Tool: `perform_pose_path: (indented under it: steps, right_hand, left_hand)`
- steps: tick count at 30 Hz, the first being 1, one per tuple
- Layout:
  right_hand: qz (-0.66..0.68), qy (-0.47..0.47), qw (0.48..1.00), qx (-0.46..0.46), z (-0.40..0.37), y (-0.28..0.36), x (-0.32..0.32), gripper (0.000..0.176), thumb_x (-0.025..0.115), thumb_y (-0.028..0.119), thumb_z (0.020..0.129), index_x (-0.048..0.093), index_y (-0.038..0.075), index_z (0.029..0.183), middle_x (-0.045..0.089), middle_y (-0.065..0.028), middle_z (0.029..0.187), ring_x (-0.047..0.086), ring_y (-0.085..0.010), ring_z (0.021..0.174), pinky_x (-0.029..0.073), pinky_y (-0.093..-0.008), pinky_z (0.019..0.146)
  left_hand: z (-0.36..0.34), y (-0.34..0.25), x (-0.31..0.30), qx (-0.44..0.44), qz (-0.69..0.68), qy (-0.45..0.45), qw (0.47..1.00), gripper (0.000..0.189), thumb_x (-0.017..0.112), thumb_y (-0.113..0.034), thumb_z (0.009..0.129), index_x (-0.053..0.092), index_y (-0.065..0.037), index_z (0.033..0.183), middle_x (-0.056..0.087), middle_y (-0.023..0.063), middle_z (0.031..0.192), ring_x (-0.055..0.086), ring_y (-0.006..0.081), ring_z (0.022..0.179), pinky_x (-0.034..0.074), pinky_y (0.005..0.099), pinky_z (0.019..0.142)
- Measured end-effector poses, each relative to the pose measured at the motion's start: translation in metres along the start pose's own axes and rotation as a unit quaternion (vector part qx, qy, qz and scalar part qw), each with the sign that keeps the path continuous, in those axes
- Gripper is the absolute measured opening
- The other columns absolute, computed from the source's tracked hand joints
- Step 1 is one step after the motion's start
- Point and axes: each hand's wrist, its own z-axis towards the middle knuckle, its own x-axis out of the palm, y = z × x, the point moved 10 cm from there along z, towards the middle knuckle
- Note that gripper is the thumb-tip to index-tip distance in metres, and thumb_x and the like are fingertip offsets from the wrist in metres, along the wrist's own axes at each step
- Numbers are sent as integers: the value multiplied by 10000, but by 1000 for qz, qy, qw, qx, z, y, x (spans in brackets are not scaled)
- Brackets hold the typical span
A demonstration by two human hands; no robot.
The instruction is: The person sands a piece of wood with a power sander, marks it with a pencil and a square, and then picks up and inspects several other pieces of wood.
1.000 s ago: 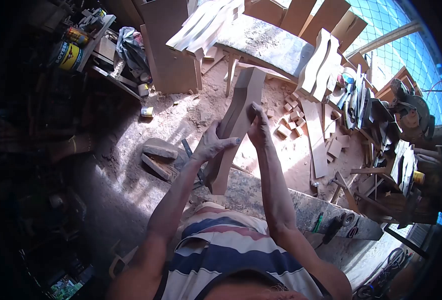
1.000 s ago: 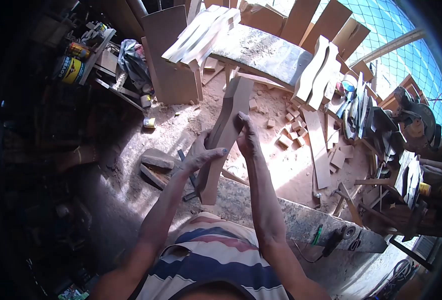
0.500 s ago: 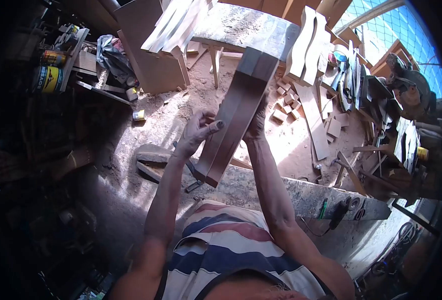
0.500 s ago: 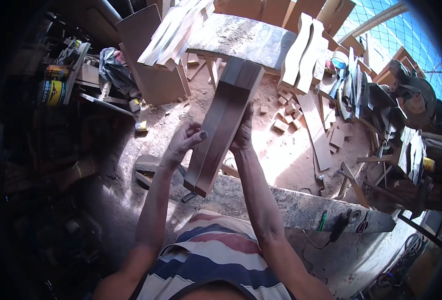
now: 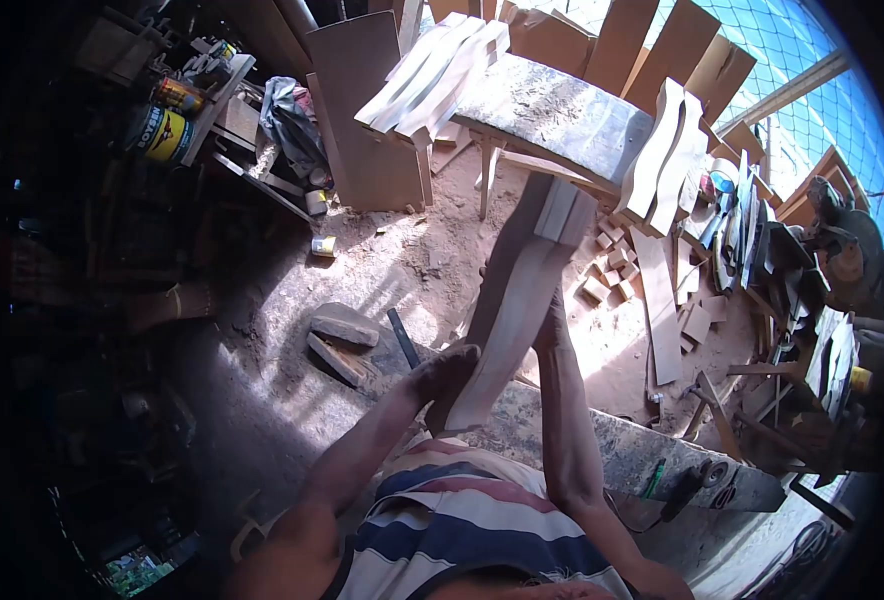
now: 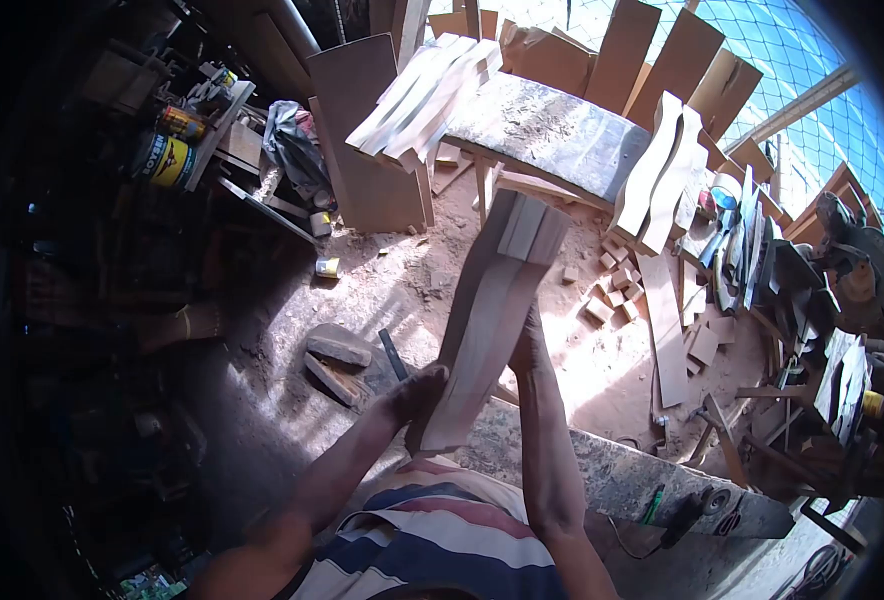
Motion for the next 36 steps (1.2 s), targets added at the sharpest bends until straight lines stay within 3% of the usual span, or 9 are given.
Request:
perform_pose_path:
  steps: [1,8,11,15,20,24,27,29,36]
  right_hand:
    - [-71,-65,991,-93,-10,27,5,715,660,603,1108,599,35,1537,733,-185,1323,754,-267,1144,607,-467,1072]
    - [-425,-134,881,-159,41,51,87,738,903,472,967,664,-65,1412,797,-148,1206,758,-148,1044,603,-304,856]
    - [-365,-103,903,-202,110,62,95,574,918,436,958,776,-53,1223,810,-42,978,741,-90,831,589,-262,780]
    - [-318,-116,927,-164,191,103,104,577,894,517,950,809,-4,1183,796,-26,1006,747,-92,850,600,-279,713]
    - [-316,-121,922,-191,284,148,108,624,920,460,935,765,-67,1232,801,-149,1143,795,-234,978,687,-443,795]
    - [-352,-176,904,-165,355,162,78,616,884,580,932,842,-31,988,814,-113,953,719,-185,754,566,-391,667]
    - [-551,-205,773,-238,344,175,101,700,825,624,967,799,-62,829,746,-137,751,661,-212,666,508,-436,637]
    - [-625,-205,711,-250,349,170,103,666,789,569,1006,820,-84,878,748,-182,712,719,-274,675,542,-441,694]
    - [-608,-220,699,-307,343,147,115,488,802,431,1011,831,-56,994,810,-237,853,806,-358,833,587,-466,810]
  left_hand:
    - [6,-17,1,25,4,-18,1000,558,774,-425,1057,641,-74,1470,738,17,1315,719,144,1175,595,314,969]
    - [76,-128,-87,118,236,-242,934,829,915,-516,943,550,3,1476,724,118,1273,722,187,1128,586,336,992]
    - [116,-174,-119,91,270,-251,925,976,940,-599,873,537,12,1519,689,169,1361,697,212,1226,575,365,1025]
    - [105,-258,-106,27,380,-191,904,1010,899,-575,898,502,15,1615,677,167,1424,687,227,1292,559,376,1094]
    - [122,-278,-130,99,140,-205,964,771,859,-483,930,611,-12,1487,704,144,1291,748,233,1155,708,446,883]
    - [154,-305,-141,145,140,-226,953,715,863,-478,911,661,-16,1417,712,142,1254,753,238,1106,717,474,790]
    - [178,-313,-171,166,132,-262,941,629,876,-476,906,733,-35,1332,794,97,1109,789,189,909,688,347,698]
    - [186,-312,-195,159,125,-255,946,659,880,-429,904,697,-21,1389,747,119,1165,772,230,1015,705,444,757]
    - [188,-300,-263,172,39,-321,931,596,902,-402,908,737,-35,1347,757,107,1205,767,218,1039,681,399,826]
